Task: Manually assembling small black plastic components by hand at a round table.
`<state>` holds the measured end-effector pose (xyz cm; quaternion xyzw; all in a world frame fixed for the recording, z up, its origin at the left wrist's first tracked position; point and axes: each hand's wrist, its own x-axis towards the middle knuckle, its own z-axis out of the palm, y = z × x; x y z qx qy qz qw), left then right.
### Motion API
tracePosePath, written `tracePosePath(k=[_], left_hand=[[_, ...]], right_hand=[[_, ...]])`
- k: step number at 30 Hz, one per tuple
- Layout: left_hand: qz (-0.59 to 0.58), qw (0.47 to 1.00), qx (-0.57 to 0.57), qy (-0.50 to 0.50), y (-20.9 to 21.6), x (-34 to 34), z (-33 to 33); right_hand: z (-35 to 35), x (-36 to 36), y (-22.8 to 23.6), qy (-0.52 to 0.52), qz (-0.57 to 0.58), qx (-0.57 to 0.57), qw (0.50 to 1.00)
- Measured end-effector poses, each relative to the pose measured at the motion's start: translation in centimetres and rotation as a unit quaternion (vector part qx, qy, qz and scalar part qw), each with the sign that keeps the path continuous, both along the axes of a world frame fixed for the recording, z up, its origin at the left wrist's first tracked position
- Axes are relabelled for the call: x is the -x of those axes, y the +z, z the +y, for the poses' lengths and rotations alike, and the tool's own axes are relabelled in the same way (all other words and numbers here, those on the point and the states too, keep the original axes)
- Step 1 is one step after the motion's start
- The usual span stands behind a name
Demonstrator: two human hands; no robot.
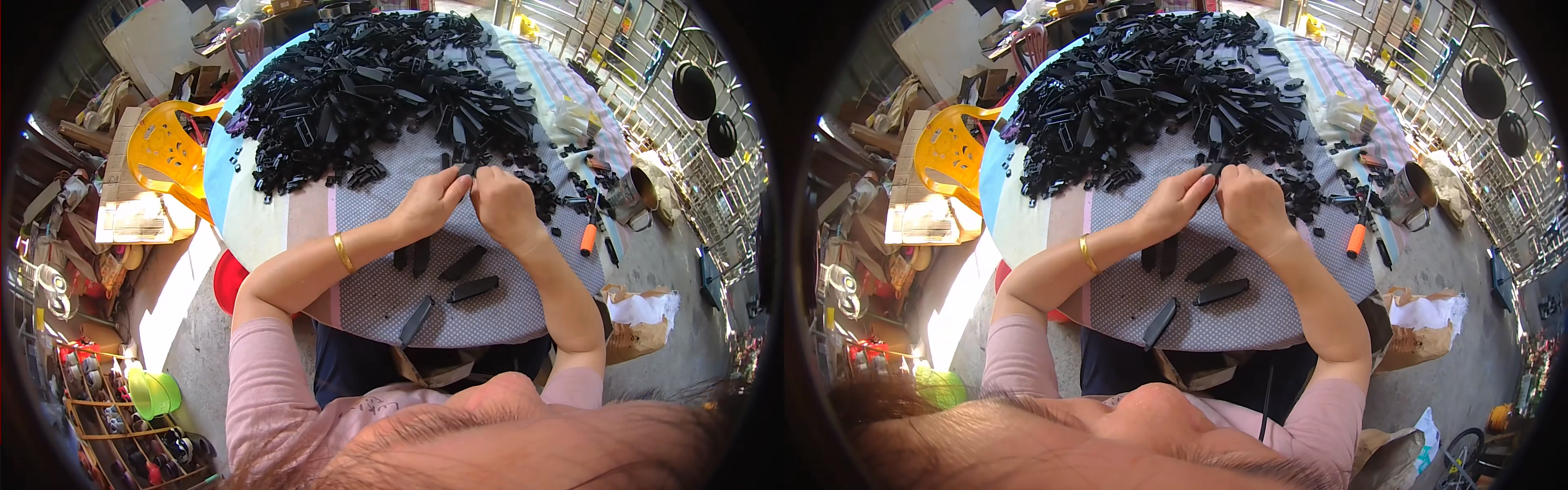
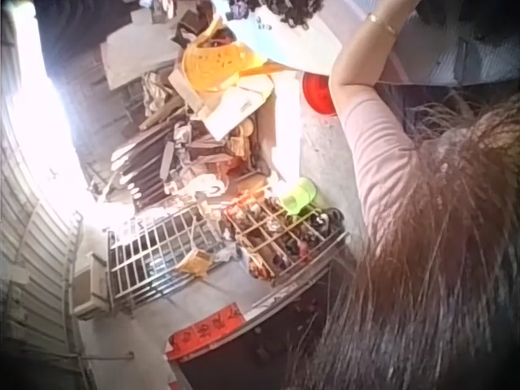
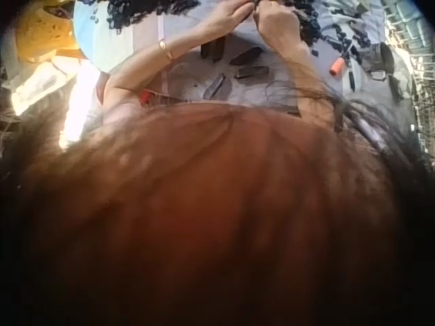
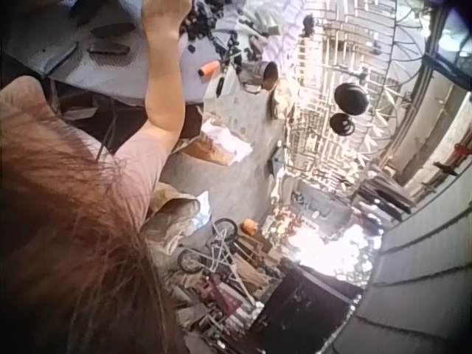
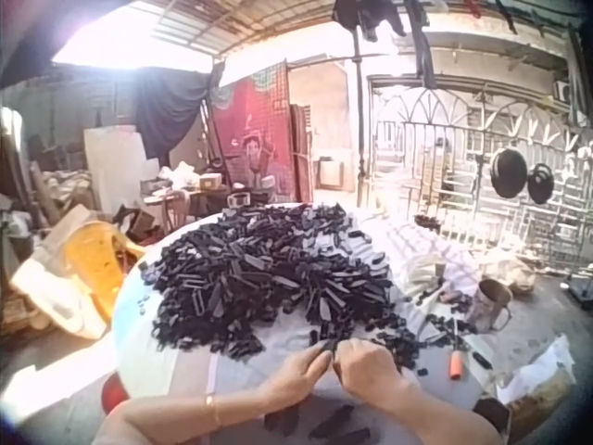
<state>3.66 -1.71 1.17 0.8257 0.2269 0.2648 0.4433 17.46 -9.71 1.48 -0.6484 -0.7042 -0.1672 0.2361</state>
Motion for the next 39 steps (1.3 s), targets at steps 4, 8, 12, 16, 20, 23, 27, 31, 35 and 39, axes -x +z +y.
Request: tracePosePath(k=[4,8,12,16,20,23,27,31,35,39], left_hand=[[0.019,1.0,-0.002,-0.006,0.0,0.2,0.8],[0.008,1.0,-0.012,-0.002,0.2,0.4,1.0],[-0.012,0.999,-0.047,-0.003,0.6,0.5,0.4],[-0.044,0.995,-0.085,0.016,0.1,0.4,0.2],[-0.047,0.993,0.097,-0.045,-1.5,-0.3,1.8],[-0.056,0.926,0.35,-0.128,-0.7,-0.1,3.0],[-0.052,0.898,0.414,-0.144,-0.2,-0.6,2.6],[-0.048,0.877,0.434,-0.201,-0.9,0.0,2.6],[-0.035,0.878,0.442,-0.181,-0.5,0.6,2.6],[0.036,0.973,0.169,-0.152,0.2,0.6,2.0]], right_hand=[[0.4,-0.7,-0.3,0.054,0.031,0.019,0.998],[0.6,-0.8,0.0,0.106,0.069,0.019,0.992],[0.4,-0.3,0.2,0.109,0.077,-0.016,0.991],[0.4,0.1,-0.5,0.091,0.065,-0.039,0.993],[0.3,-0.1,0.0,0.047,0.042,0.02,0.998],[-0.1,-1.3,2.1,0.045,0.22,0.147,0.963],[0.5,-3.9,1.8,0.078,0.383,0.036,0.92],[0.9,-4.0,1.1,0.162,0.43,0.123,0.879],[1.2,-2.8,0.3,0.141,0.4,0.079,0.902],[1.3,-5.9,0.7,0.117,0.482,0.167,0.852]])
